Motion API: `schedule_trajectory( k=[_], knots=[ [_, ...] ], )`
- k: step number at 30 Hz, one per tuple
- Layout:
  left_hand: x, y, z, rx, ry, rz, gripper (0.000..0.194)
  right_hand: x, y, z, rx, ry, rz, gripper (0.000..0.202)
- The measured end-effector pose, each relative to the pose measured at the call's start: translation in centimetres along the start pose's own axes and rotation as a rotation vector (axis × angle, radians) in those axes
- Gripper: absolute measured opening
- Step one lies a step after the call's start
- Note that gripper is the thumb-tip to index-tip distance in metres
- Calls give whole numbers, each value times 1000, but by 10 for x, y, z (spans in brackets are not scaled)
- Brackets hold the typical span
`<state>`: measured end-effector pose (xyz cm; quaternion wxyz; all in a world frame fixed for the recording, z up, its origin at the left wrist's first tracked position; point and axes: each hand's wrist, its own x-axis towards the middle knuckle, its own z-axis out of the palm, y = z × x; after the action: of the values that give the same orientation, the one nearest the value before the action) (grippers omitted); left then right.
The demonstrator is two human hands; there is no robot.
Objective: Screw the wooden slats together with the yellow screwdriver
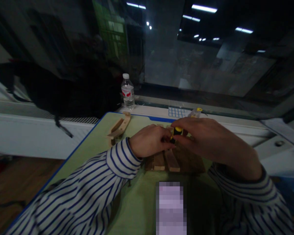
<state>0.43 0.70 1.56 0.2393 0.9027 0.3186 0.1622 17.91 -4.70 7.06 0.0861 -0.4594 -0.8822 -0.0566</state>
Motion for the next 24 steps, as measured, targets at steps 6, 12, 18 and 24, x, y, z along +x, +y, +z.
schedule_trajectory(
  k=[6, 12, 18, 24],
  knots=[
    [0, -2, -1, 37, -1, 14, 17, 0, 3, 3, -6, 19, -5, 27],
    [0, -2, -1, 109, -6, 14, 16, 0, 0, 0, 23, -13, -8, 23],
    [1, -3, -2, 93, -23, 35, 16, 0, 0, 0, 33, -18, 1, 16],
    [1, -5, -3, 85, -25, 41, 15, 1, -2, 0, 27, -25, 19, 16]
  ],
)
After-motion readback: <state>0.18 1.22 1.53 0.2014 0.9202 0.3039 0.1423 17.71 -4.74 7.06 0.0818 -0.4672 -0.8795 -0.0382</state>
